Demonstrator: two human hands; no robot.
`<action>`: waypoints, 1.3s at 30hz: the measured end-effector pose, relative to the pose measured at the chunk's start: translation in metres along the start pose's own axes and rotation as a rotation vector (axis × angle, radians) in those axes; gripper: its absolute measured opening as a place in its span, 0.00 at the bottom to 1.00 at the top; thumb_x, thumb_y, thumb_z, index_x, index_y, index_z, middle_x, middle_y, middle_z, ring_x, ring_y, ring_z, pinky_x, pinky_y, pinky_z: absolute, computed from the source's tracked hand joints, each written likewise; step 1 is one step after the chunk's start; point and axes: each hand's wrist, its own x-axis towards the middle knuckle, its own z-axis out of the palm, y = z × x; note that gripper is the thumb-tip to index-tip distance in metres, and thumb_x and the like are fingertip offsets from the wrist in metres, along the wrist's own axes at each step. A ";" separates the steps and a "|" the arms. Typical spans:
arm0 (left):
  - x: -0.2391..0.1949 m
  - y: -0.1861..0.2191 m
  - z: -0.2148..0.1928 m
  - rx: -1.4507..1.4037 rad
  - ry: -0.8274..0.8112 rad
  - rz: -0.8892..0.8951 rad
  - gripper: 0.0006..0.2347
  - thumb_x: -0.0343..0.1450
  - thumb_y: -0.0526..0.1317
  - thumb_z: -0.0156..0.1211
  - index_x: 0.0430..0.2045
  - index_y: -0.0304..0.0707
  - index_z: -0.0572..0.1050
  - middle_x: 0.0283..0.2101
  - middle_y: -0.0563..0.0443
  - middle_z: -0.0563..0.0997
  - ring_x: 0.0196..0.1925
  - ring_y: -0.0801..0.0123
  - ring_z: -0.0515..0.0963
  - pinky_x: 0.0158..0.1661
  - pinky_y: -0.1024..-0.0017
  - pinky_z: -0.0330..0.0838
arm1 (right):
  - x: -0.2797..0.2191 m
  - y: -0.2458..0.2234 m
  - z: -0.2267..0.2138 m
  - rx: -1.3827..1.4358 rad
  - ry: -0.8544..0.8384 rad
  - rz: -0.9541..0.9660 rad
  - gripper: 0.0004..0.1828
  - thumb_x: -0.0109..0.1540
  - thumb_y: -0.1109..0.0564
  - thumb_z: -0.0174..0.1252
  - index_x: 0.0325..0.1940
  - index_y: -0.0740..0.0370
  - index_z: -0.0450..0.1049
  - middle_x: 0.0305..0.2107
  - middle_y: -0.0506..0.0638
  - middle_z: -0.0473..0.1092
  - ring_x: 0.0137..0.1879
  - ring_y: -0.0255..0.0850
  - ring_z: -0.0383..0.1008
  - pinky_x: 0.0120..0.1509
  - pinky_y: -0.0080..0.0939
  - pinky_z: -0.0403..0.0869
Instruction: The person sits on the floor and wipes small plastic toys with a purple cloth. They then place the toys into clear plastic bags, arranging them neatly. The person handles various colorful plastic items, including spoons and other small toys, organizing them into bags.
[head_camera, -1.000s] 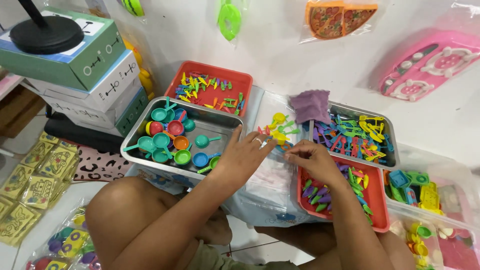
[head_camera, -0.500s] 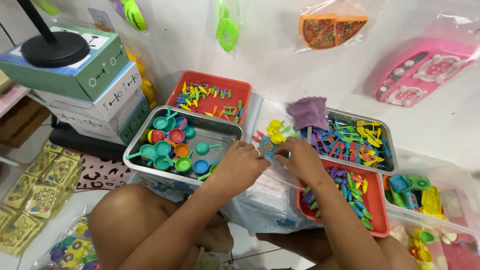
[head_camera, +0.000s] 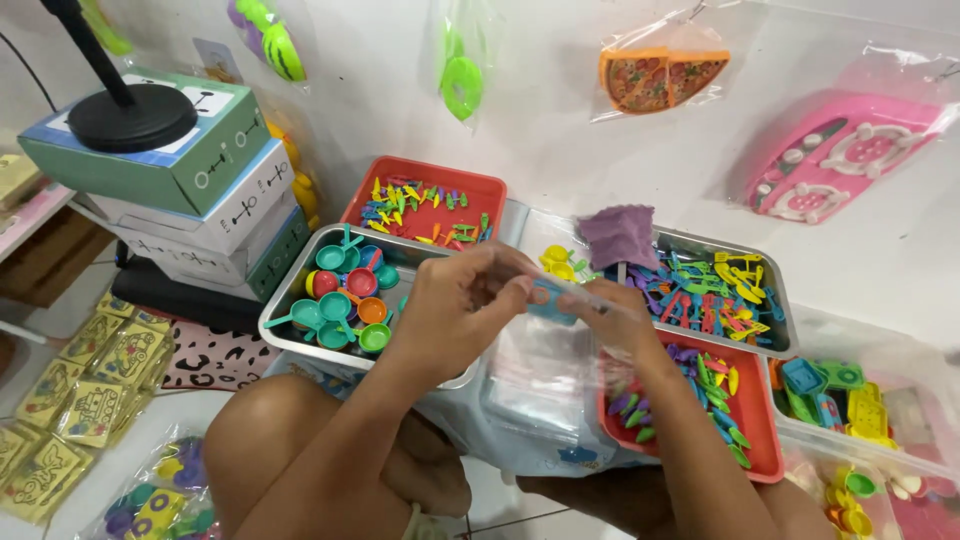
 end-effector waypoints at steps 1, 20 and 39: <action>0.002 -0.009 0.000 -0.036 0.031 -0.048 0.05 0.67 0.32 0.64 0.34 0.37 0.82 0.24 0.48 0.83 0.23 0.74 0.82 0.26 0.78 0.79 | -0.005 -0.007 -0.003 0.203 0.057 0.032 0.20 0.64 0.52 0.49 0.34 0.65 0.84 0.27 0.53 0.74 0.38 0.45 0.72 0.47 0.44 0.74; -0.024 -0.070 0.041 -0.294 0.093 -0.224 0.03 0.68 0.33 0.70 0.31 0.33 0.84 0.20 0.53 0.77 0.27 0.82 0.74 0.25 0.86 0.67 | -0.043 -0.006 0.021 0.828 0.366 0.030 0.27 0.60 0.63 0.61 0.64 0.66 0.70 0.39 0.57 0.76 0.41 0.38 0.74 0.49 0.37 0.72; -0.049 -0.041 0.055 0.555 -0.184 0.366 0.31 0.67 0.40 0.60 0.67 0.31 0.59 0.61 0.36 0.69 0.62 0.42 0.72 0.48 0.50 0.76 | -0.062 -0.071 0.040 0.749 0.333 -0.105 0.66 0.50 0.24 0.64 0.78 0.64 0.45 0.71 0.63 0.57 0.74 0.53 0.64 0.75 0.48 0.66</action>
